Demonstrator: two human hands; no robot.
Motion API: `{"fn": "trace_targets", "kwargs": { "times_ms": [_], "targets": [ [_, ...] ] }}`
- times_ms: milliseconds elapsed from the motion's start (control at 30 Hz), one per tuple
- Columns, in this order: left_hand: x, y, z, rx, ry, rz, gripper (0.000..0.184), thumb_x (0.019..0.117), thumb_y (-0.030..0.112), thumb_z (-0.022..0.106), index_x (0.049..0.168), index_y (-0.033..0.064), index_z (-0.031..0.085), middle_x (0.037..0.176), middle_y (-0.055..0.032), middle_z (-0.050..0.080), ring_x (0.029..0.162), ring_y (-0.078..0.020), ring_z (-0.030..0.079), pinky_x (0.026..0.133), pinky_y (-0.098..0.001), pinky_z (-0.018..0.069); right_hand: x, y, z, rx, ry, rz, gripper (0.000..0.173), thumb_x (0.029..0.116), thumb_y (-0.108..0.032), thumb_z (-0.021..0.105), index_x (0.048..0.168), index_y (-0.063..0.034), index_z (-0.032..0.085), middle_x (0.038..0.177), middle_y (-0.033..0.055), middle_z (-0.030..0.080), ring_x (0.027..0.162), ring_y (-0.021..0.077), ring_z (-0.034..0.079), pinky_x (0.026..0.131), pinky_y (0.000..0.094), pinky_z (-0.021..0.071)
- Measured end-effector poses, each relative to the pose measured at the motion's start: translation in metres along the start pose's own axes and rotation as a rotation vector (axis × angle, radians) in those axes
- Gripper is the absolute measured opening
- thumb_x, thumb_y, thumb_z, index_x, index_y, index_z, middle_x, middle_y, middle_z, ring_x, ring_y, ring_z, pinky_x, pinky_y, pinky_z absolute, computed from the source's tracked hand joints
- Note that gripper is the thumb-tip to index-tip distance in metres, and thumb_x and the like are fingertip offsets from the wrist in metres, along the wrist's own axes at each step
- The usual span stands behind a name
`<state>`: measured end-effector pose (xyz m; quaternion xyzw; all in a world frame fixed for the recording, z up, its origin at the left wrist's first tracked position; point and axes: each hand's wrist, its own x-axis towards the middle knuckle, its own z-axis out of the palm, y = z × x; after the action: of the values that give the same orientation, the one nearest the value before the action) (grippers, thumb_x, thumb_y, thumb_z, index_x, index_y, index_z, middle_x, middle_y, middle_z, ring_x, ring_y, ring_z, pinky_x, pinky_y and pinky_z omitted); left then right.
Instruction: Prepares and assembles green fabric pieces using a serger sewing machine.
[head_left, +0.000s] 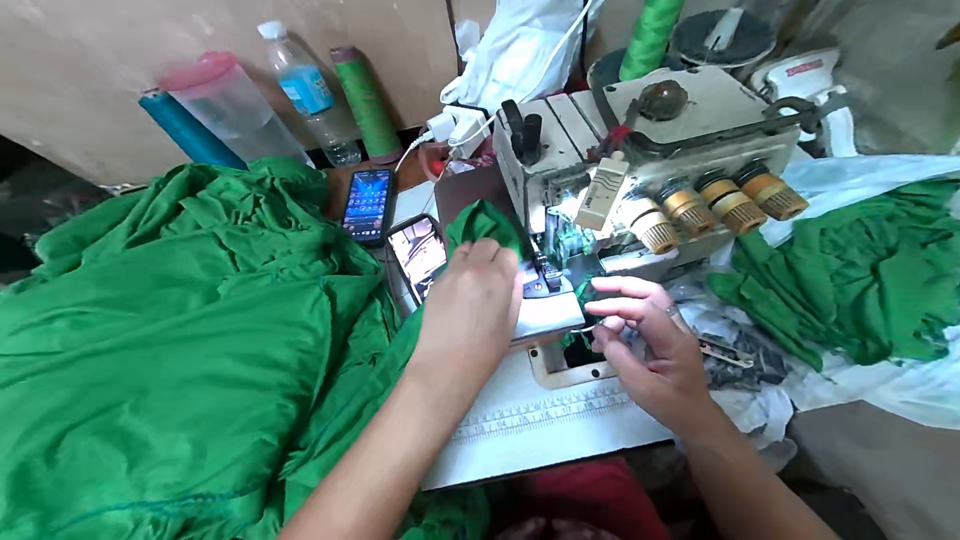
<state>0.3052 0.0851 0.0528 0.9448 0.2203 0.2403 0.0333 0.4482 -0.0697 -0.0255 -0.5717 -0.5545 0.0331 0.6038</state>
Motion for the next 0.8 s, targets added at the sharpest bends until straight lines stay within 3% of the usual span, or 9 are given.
{"fn": "trace_targets", "kwargs": {
  "times_ms": [133,267,367,433,500,567,633,733,800],
  "targets": [
    [-0.03,0.019,-0.03,0.085,-0.086,-0.146,0.013,0.0909,0.015,0.074,0.09,0.003,0.072,0.081,-0.0133,0.068,0.077,-0.032,0.07,0.063,-0.049,0.0576,-0.002,-0.001,0.009,0.075,-0.104,-0.132,0.024,0.105,-0.018,0.057,0.127,-0.0127,0.064,0.133,0.0042,0.06,0.095,-0.004,0.062,0.079,0.0103,0.0533],
    [-0.052,0.046,-0.044,-0.058,-0.187,-0.026,0.011,0.0909,0.017,0.067,0.086,0.0075,0.071,0.074,-0.0066,0.066,0.066,-0.0233,0.069,0.056,-0.04,0.0573,-0.002,-0.005,0.015,0.018,-0.258,-0.261,0.029,0.1073,-0.023,0.054,0.132,-0.0089,0.058,0.134,0.0063,0.064,0.117,0.0035,0.062,0.098,0.0164,0.0505],
    [-0.045,0.052,-0.039,-0.154,-0.231,0.003,0.012,0.0949,0.017,0.065,0.093,0.0085,0.073,0.079,-0.0057,0.069,0.073,-0.0215,0.071,0.062,-0.0386,0.0588,0.004,-0.001,0.004,-0.075,-0.24,-0.2,0.018,0.1015,-0.028,0.062,0.11,-0.013,0.067,0.095,0.0014,0.068,0.087,0.005,0.062,0.081,0.0226,0.0508],
    [-0.037,0.052,-0.033,-0.143,-0.227,-0.014,0.014,0.097,0.02,0.065,0.095,0.0084,0.073,0.079,-0.0068,0.07,0.075,-0.024,0.071,0.063,-0.0409,0.0579,0.011,0.006,-0.008,-0.117,-0.193,-0.133,0.018,0.1006,-0.028,0.062,0.102,-0.012,0.069,0.088,0.0004,0.066,0.079,0.0029,0.059,0.077,0.0219,0.049],
    [-0.034,0.049,-0.026,-0.123,-0.169,0.013,0.015,0.0965,0.021,0.066,0.092,0.0099,0.074,0.076,-0.0054,0.069,0.076,-0.0249,0.07,0.063,-0.0402,0.0551,0.014,0.009,-0.013,-0.094,-0.138,-0.092,0.021,0.0991,-0.028,0.064,0.101,-0.0077,0.071,0.085,-0.0009,0.064,0.075,-0.0049,0.054,0.07,0.0104,0.0454],
    [-0.035,0.042,-0.028,-0.165,-0.128,0.045,0.015,0.0964,0.021,0.065,0.091,0.0109,0.075,0.077,-0.0034,0.07,0.078,-0.024,0.068,0.066,-0.0397,0.0543,0.012,0.008,-0.017,-0.08,-0.12,-0.045,0.028,0.0984,-0.033,0.066,0.107,-0.0062,0.069,0.088,-0.0012,0.063,0.076,-0.0069,0.053,0.069,0.0084,0.0441],
    [-0.039,0.027,-0.043,-0.289,-0.143,0.04,0.018,0.0988,0.024,0.063,0.095,0.0122,0.076,0.082,-0.0006,0.072,0.078,-0.0178,0.068,0.068,-0.0376,0.0554,0.005,0.01,-0.022,-0.096,-0.12,0.019,0.036,0.1005,-0.037,0.062,0.115,-0.0042,0.067,0.099,0.0028,0.066,0.08,-0.0033,0.057,0.072,0.0139,0.0484],
    [-0.043,-0.019,-0.093,-0.53,-0.189,-0.031,0.014,0.1011,0.027,0.06,0.098,0.0191,0.071,0.075,0.0111,0.064,0.059,0.0022,0.056,0.052,-0.0171,0.0473,-0.005,0.01,-0.024,-0.119,-0.134,0.094,0.035,0.1039,-0.032,0.056,0.115,-0.001,0.07,0.121,0.0134,0.065,0.083,-0.0002,0.062,0.071,0.015,0.0537],
    [-0.041,-0.057,-0.144,-0.642,-0.211,-0.143,0.011,0.1033,0.02,0.057,0.102,0.0197,0.068,0.075,0.0122,0.064,0.056,0.0051,0.053,0.049,-0.0114,0.0439,-0.011,0.007,-0.022,-0.166,-0.186,0.099,0.032,0.1032,-0.029,0.056,0.111,-0.0028,0.073,0.133,0.0191,0.06,0.088,0.0035,0.065,0.076,0.0179,0.0557]
  ]
}}
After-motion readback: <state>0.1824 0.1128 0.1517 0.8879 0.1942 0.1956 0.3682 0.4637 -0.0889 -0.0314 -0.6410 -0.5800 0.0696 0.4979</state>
